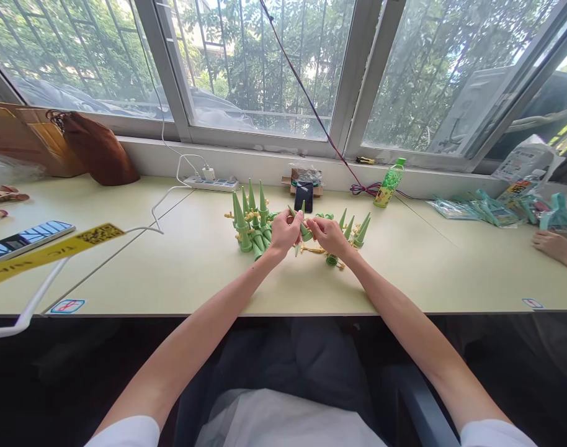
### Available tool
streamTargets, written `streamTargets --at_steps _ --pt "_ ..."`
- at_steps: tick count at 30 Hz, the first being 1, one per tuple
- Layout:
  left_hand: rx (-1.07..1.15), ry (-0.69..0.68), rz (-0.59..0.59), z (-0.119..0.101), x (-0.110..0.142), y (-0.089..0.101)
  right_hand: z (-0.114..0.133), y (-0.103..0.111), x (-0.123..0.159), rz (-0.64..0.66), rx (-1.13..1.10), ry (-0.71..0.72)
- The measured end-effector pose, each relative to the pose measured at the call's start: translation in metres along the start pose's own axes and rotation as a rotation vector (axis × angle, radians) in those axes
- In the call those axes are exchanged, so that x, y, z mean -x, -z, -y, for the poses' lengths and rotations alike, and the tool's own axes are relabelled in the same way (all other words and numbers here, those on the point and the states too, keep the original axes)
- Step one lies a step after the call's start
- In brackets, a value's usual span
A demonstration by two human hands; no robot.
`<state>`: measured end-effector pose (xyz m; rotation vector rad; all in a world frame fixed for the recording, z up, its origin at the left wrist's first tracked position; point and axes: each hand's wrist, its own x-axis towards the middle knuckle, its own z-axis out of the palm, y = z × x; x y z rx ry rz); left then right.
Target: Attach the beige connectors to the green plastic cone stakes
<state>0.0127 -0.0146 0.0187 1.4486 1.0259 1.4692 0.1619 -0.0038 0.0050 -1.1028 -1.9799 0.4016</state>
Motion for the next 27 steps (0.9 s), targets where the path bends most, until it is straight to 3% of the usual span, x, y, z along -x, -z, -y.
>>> streamTargets --at_steps 4,11,27 --pt "-0.003 -0.021 0.003 0.0021 -0.0005 0.0010 -0.0004 -0.0010 -0.0001 -0.018 0.005 0.012" --pt "-0.213 -0.201 -0.001 0.0063 0.0010 0.0018 -0.0023 -0.0013 -0.0004 -0.002 0.009 0.002" --pt "-0.284 -0.268 -0.001 0.0064 -0.0001 0.0015 -0.0054 -0.0036 -0.0015 -0.002 0.031 -0.026"
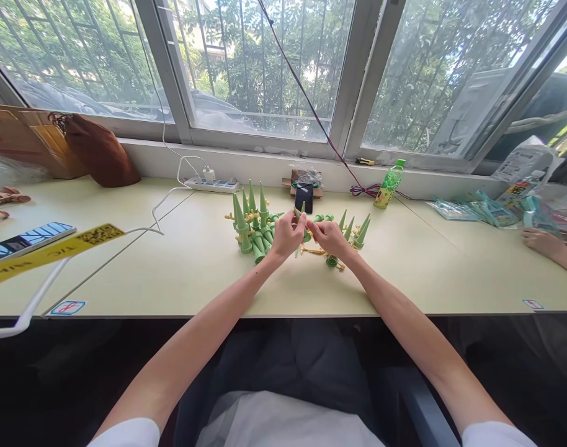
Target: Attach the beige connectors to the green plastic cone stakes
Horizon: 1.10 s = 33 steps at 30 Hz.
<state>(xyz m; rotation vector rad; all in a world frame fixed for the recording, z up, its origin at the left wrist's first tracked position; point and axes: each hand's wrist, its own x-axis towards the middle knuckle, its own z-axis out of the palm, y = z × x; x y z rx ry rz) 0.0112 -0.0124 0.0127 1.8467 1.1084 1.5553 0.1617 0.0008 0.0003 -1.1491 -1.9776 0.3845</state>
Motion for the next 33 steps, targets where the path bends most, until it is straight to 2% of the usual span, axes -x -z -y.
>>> streamTargets --at_steps 4,10,21,30,33 --pt "-0.006 -0.005 -0.015 0.0030 -0.0016 -0.0001 0.0018 0.0006 0.0012 0.020 -0.047 0.031" --pt "0.022 -0.019 0.029 -0.0026 0.0015 0.0017 0.0017 0.0014 0.0008 0.002 -0.037 0.022" --pt "0.021 -0.158 0.145 -0.0044 0.0040 -0.0017 0.0019 0.0041 -0.0023 -0.170 -0.013 -0.091" --pt "0.124 0.073 0.021 0.0022 -0.0026 0.0000 0.0038 0.0053 -0.0017 -0.240 -0.063 -0.098" --pt "0.201 0.227 0.098 0.0028 -0.0036 -0.0004 0.0036 0.0054 -0.0011 -0.216 -0.077 -0.064"
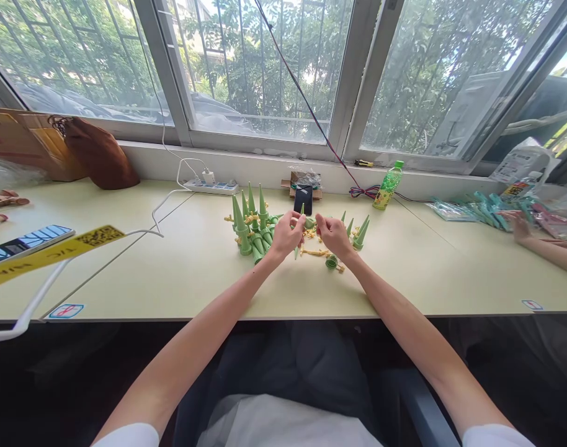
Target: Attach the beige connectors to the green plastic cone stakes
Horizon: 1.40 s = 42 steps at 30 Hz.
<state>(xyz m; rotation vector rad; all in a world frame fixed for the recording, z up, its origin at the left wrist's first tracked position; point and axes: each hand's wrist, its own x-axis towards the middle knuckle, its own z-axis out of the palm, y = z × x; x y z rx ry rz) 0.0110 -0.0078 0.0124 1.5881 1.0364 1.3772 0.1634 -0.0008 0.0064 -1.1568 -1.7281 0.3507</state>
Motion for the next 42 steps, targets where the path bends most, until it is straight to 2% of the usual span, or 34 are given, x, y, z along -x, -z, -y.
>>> streamTargets --at_steps 4,9,14,20,24,27,34,36,40,42 --pt "0.154 0.146 0.150 0.0017 -0.0006 -0.0006 -0.0008 0.0004 0.0006 0.019 -0.021 0.000" --pt "0.217 0.159 0.164 0.0025 -0.0009 0.0014 -0.0006 0.0007 0.0007 0.022 -0.037 -0.001" --pt "0.120 0.042 0.153 0.0019 0.0015 0.0015 0.0000 0.0008 0.0002 0.012 -0.037 -0.014" --pt "-0.184 -0.197 0.061 -0.0003 0.0050 -0.0002 0.0018 0.0009 0.0004 0.014 -0.040 -0.029" --pt "-0.224 -0.230 0.030 -0.0019 0.0058 -0.0006 0.0036 0.0013 0.0006 0.018 -0.065 -0.044" --pt "-0.175 -0.210 0.023 -0.0019 0.0057 -0.0013 0.0034 0.0007 0.0004 0.010 -0.067 -0.046" --pt "0.116 -0.045 0.025 -0.0001 0.0013 -0.0018 0.0012 0.0000 0.0011 -0.029 -0.086 -0.046" --pt "0.207 0.068 0.050 -0.0005 0.0000 -0.0005 0.0018 0.0005 0.0019 -0.023 -0.092 -0.033" --pt "0.337 0.357 0.170 -0.0023 -0.0016 0.0020 0.0032 0.0004 0.0034 0.062 -0.097 0.019" --pt "0.385 0.439 0.213 -0.0029 -0.0021 0.0028 0.0024 -0.0003 0.0033 0.094 -0.113 0.021"
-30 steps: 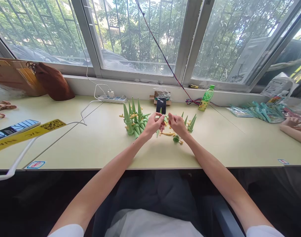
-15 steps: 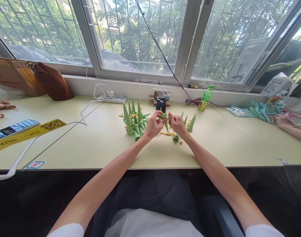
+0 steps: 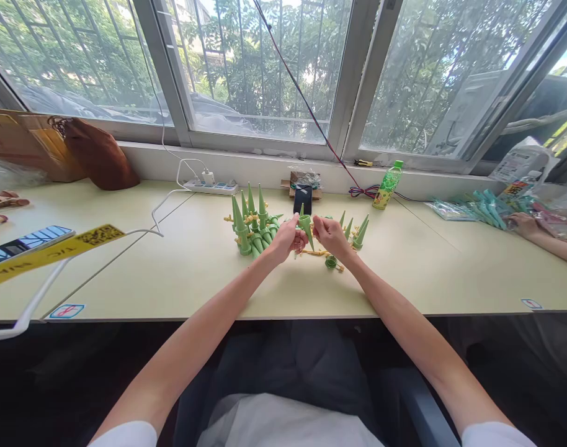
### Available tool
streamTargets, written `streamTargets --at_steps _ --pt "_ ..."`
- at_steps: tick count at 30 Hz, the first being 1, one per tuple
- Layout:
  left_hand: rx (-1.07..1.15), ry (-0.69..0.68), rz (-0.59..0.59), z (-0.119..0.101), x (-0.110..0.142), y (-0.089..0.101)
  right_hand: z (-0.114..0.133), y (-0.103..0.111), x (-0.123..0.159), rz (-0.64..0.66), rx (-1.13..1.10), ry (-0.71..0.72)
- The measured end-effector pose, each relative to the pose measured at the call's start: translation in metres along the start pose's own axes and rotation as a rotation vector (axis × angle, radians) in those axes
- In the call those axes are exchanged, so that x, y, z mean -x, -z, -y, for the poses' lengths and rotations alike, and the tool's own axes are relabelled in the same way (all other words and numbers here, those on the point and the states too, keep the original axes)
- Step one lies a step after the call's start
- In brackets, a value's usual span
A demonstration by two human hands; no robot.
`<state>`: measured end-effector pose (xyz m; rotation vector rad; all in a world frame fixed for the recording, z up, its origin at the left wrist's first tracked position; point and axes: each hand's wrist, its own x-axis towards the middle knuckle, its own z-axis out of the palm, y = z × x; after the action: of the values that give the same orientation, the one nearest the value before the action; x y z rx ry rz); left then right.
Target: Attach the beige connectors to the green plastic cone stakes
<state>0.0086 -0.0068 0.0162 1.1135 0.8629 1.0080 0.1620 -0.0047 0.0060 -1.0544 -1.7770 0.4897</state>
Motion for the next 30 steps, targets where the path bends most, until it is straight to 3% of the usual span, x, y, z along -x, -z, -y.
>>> streamTargets --at_steps 5,9,21,26,30 --pt "0.075 0.013 0.070 -0.001 -0.001 0.001 -0.005 0.000 -0.002 -0.010 -0.023 -0.029" --pt "0.059 -0.051 0.097 -0.001 0.000 0.002 -0.005 0.002 -0.003 -0.032 -0.001 -0.047" --pt "-0.477 -0.561 0.003 0.004 0.007 0.001 -0.004 0.004 -0.004 -0.099 0.061 -0.087" --pt "-0.476 -0.529 -0.006 0.006 0.005 -0.002 -0.003 -0.004 -0.002 -0.029 0.062 -0.054" --pt "-0.354 -0.500 -0.162 0.006 0.000 -0.002 -0.004 -0.006 -0.002 -0.093 0.016 -0.049"
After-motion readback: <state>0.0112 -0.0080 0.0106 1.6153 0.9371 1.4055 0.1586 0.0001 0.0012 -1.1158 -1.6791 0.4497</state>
